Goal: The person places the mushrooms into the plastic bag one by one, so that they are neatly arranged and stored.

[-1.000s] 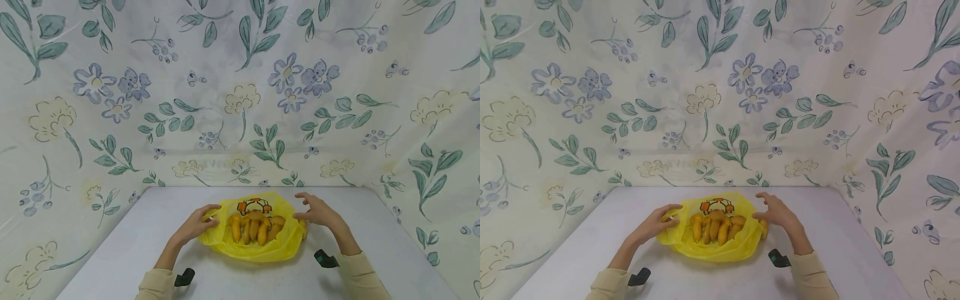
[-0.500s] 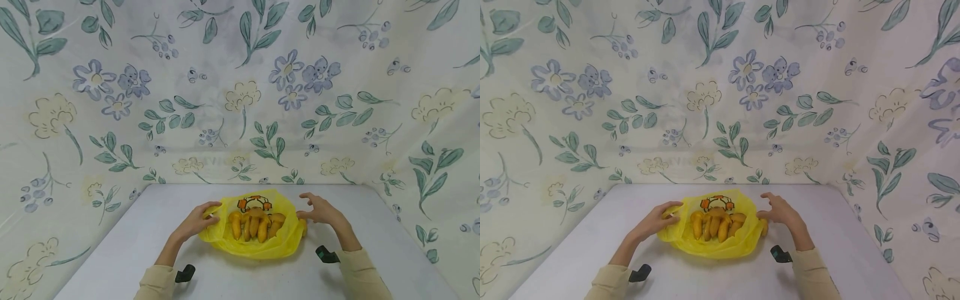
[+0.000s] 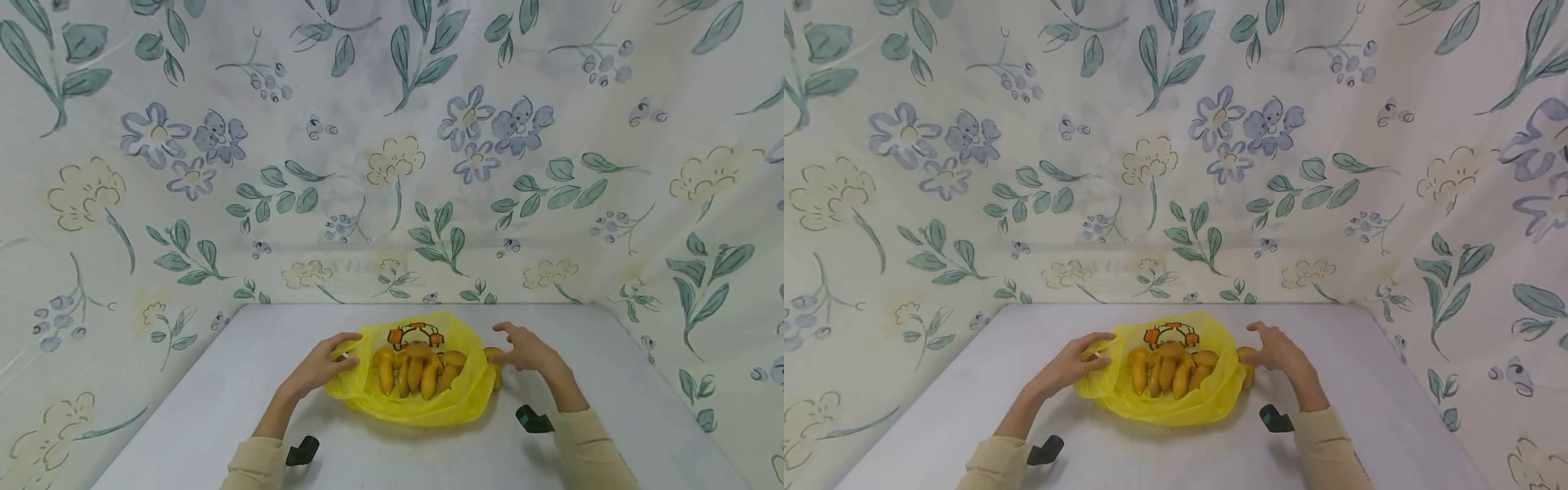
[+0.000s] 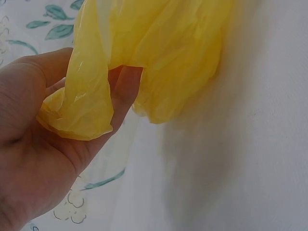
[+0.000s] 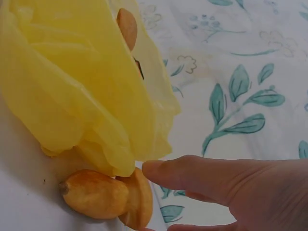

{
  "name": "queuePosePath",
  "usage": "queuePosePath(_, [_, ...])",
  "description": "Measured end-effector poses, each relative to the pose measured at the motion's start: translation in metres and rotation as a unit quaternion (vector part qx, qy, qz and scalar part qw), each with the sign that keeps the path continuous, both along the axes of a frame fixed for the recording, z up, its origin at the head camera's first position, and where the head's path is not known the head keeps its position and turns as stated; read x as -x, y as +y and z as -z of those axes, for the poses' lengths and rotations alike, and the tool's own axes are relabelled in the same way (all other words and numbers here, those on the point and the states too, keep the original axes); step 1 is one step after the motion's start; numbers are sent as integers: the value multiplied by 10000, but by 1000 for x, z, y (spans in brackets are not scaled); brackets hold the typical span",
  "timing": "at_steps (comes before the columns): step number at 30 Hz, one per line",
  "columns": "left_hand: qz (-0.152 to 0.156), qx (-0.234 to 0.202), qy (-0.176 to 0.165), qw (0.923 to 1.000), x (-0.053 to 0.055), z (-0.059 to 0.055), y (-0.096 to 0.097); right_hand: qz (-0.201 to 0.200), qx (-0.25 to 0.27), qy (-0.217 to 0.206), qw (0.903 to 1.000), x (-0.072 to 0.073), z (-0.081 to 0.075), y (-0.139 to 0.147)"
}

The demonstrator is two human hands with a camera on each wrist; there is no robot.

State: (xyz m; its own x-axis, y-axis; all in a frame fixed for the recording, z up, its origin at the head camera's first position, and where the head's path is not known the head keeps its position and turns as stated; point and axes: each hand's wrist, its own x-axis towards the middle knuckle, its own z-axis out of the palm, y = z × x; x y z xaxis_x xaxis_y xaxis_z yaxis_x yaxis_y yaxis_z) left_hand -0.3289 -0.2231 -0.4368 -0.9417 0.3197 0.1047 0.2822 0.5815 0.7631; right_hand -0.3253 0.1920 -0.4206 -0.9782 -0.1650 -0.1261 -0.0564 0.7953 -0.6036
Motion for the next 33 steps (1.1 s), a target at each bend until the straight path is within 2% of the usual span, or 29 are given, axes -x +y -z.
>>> queuePosePath(6, [41, -49, 25, 10000, 0, 0, 0, 7, -103, -43, 9999, 1, 7, -5])
queuePosePath(15, [39, -73, 37, 10000, 0, -1, 0, 9, -789, 292, 9965, 1, 14, -12])
queuePosePath(19, [36, -63, 35, 10000, 0, -1, 0, 1, -832, 296, 9961, 1, 15, -14])
queuePosePath(27, [3, -85, -4, 10000, 1, 0, 0, 49, -625, 4, 9980, 0, 17, -16])
queuePosePath(33, [-11, -82, -19, 10000, 2, 1, -1, 37, -627, 30, 9980, -1, 16, -12])
